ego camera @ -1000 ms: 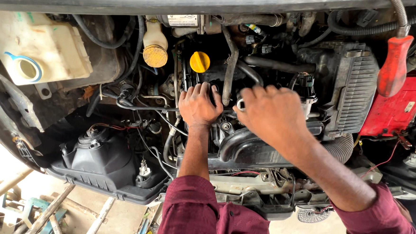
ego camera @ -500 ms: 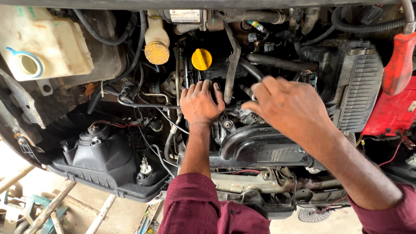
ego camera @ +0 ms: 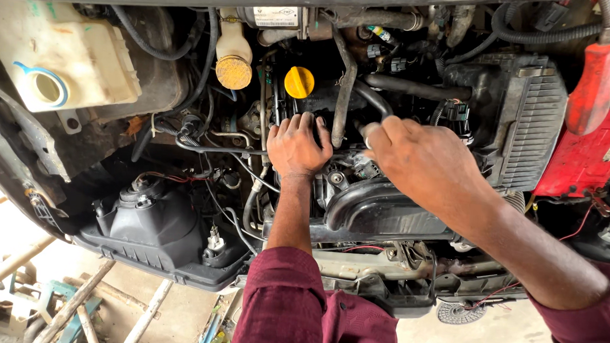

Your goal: The person works under the open hood of a car, using a socket wrench to loosen and remove a component from the engine, then works the part and nearby fittings by hand. They reach around the engine bay, reposition the socket, and continue turning fasteners near the yellow oil cap and battery area.

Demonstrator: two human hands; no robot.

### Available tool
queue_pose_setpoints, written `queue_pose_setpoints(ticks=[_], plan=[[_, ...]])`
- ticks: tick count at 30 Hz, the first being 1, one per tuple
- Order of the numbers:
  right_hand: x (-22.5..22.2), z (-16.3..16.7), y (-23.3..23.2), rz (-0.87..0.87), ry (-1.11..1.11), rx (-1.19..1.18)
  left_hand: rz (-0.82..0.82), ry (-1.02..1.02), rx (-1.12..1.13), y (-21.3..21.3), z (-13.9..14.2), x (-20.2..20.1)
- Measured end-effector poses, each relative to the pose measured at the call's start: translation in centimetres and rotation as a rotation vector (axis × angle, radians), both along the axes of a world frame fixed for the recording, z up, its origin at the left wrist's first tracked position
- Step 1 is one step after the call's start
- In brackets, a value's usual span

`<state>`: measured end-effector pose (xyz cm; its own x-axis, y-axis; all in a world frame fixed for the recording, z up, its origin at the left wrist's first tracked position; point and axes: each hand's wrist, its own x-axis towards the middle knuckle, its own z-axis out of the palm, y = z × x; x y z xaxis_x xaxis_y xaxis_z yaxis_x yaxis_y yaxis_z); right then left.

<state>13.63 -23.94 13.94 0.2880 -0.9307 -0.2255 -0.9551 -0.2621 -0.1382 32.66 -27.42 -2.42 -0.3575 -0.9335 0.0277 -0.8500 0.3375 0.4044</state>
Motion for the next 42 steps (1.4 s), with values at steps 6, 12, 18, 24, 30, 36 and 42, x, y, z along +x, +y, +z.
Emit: queue_pose_setpoints(ticks=[6,12,18,24,30,36,42], plan=[[0.5,-0.4,-0.1,0.001,-0.029,-0.116,0.0,-0.005,0.006,0.1,-0.1,0.0],[0.6,-0.6,0.1,-0.084,0.079,-0.035,0.004,0.015,-0.022,0.1,-0.2,0.1],[0.7,-0.6,0.5,-0.096,0.221,0.197,0.012,0.009,0.008,0.2,-0.1,0.1],[1.2,-0.7,1.0,-0.116,0.192,0.159,0.012,0.017,-0.011,0.2,0.0,0.1],[1.7,-0.4,1.5,-0.09,0.11,0.03,0.028,0.01,0.008,0.2,-0.2,0.1],[2.1,0.1,1.5,-0.094,0.018,-0.273,0.012,-0.006,0.012,0.3,-0.2,0.2],[2.1,-0.4,1.6,-0.081,0.267,-0.024,0.009,-0.001,0.026,0.2,-0.2,0.3]])
